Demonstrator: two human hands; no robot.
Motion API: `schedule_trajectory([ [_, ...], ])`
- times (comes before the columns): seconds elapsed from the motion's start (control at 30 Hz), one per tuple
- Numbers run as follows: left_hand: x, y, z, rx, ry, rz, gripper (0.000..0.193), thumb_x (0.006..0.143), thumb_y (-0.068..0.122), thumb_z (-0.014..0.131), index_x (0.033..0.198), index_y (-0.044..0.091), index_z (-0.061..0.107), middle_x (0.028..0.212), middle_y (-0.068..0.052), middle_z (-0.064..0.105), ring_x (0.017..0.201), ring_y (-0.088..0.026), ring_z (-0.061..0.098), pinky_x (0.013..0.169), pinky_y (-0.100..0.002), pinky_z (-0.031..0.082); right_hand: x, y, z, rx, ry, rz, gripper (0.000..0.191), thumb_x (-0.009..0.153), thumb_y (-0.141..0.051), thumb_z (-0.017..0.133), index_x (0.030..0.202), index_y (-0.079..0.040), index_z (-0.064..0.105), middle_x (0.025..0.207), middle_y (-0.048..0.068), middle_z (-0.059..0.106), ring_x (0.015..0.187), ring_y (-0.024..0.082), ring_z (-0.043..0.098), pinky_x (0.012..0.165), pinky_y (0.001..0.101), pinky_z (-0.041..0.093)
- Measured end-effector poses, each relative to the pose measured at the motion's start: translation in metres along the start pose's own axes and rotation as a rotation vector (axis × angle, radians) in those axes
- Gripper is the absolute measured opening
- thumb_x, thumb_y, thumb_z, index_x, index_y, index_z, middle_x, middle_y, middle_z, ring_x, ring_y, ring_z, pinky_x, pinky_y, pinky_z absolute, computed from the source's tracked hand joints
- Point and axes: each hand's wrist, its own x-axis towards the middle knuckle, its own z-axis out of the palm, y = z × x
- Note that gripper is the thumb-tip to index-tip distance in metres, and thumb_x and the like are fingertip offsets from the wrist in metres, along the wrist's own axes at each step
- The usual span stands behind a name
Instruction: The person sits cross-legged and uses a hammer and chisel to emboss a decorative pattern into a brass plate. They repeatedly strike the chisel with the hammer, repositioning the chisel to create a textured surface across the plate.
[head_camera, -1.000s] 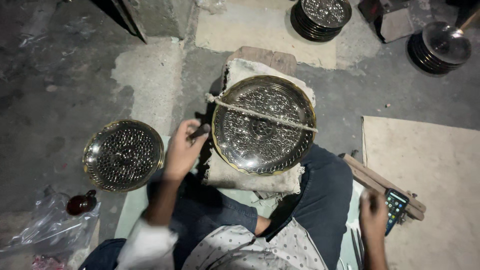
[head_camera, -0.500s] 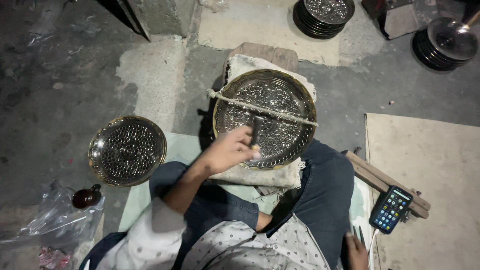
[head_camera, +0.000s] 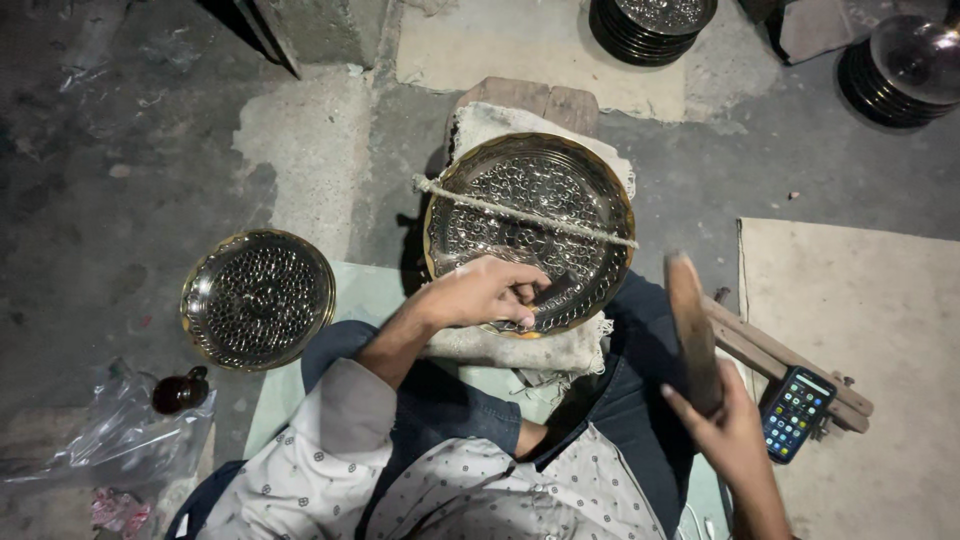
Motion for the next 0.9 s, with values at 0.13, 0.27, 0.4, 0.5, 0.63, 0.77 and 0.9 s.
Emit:
schedule_trajectory([
  [0.13,0.001,-0.001,0.000,0.036,-0.005,-0.013,0.051,0.076,0.017,0.085,0.124,0.007,0.067,0.093,-0.007,0.076,0.081,-0.016,0.072,0.073,-0.032,0.056,0.028,-0.033,0.017,0.237,-0.009,0.158,0.071,0.088,-0.013,0.083,0.146,0.002,0.045,0.110,0.024,0.067,0.087,0.041,0.065,0.071,0.0518,0.052],
  [0.27,0.001,0.000,0.001,0.046,0.007,-0.015,0.054,0.076,0.020,0.086,0.126,0.007,0.067,0.092,-0.008,0.075,0.078,-0.017,0.072,0.071,-0.032,0.057,0.037,-0.061,0.008,-0.419,-0.211,0.045,0.071,0.076,-0.021,0.082,0.139,-0.013,0.052,0.115,0.014,0.076,0.105,0.027,0.077,0.087,0.0402,0.059],
  [0.4,0.000,0.000,0.001,0.053,0.023,0.001,0.055,0.076,0.020,0.086,0.126,0.007,0.067,0.093,-0.008,0.076,0.080,-0.018,0.073,0.072,-0.032,0.057,0.028,-0.069,0.017,-0.177,-0.151,0.024,0.074,0.076,-0.018,0.082,0.142,-0.011,0.048,0.125,0.019,0.070,0.112,0.030,0.069,0.092,0.0391,0.054],
  [0.5,0.000,-0.001,0.001,0.066,0.030,-0.003,0.055,0.076,0.019,0.086,0.126,0.007,0.068,0.093,-0.009,0.076,0.079,-0.018,0.073,0.072,-0.032,0.058,0.020,-0.064,0.020,-0.259,-0.087,-0.028,0.071,0.076,-0.017,0.083,0.140,-0.010,0.051,0.125,0.020,0.071,0.111,0.029,0.071,0.092,0.0383,0.055],
  [0.63,-0.001,-0.001,0.002,0.077,0.019,-0.015,0.053,0.076,0.018,0.084,0.126,0.007,0.068,0.094,-0.009,0.077,0.081,-0.019,0.074,0.072,-0.032,0.057,0.018,-0.053,0.015,-0.216,-0.095,-0.008,0.072,0.077,-0.017,0.082,0.141,-0.011,0.051,0.121,0.019,0.074,0.109,0.027,0.073,0.092,0.0370,0.055],
  [0.77,0.000,0.000,0.001,0.081,0.025,-0.020,0.053,0.077,0.018,0.084,0.126,0.007,0.068,0.094,-0.009,0.077,0.082,-0.019,0.075,0.074,-0.032,0.058,0.017,-0.046,0.013,-0.303,-0.106,-0.061,0.079,0.074,-0.013,0.079,0.147,-0.013,0.049,0.118,0.019,0.074,0.109,0.025,0.073,0.091,0.0350,0.055],
  [0.9,0.000,0.001,0.000,0.065,0.001,-0.015,0.053,0.076,0.018,0.083,0.125,0.007,0.069,0.094,-0.010,0.078,0.082,-0.019,0.075,0.074,-0.032,0.058,0.013,-0.046,0.016,-0.364,-0.103,-0.075,0.076,0.077,-0.014,0.084,0.144,-0.013,0.049,0.117,0.020,0.073,0.109,0.032,0.069,0.091,0.0403,0.053],
])
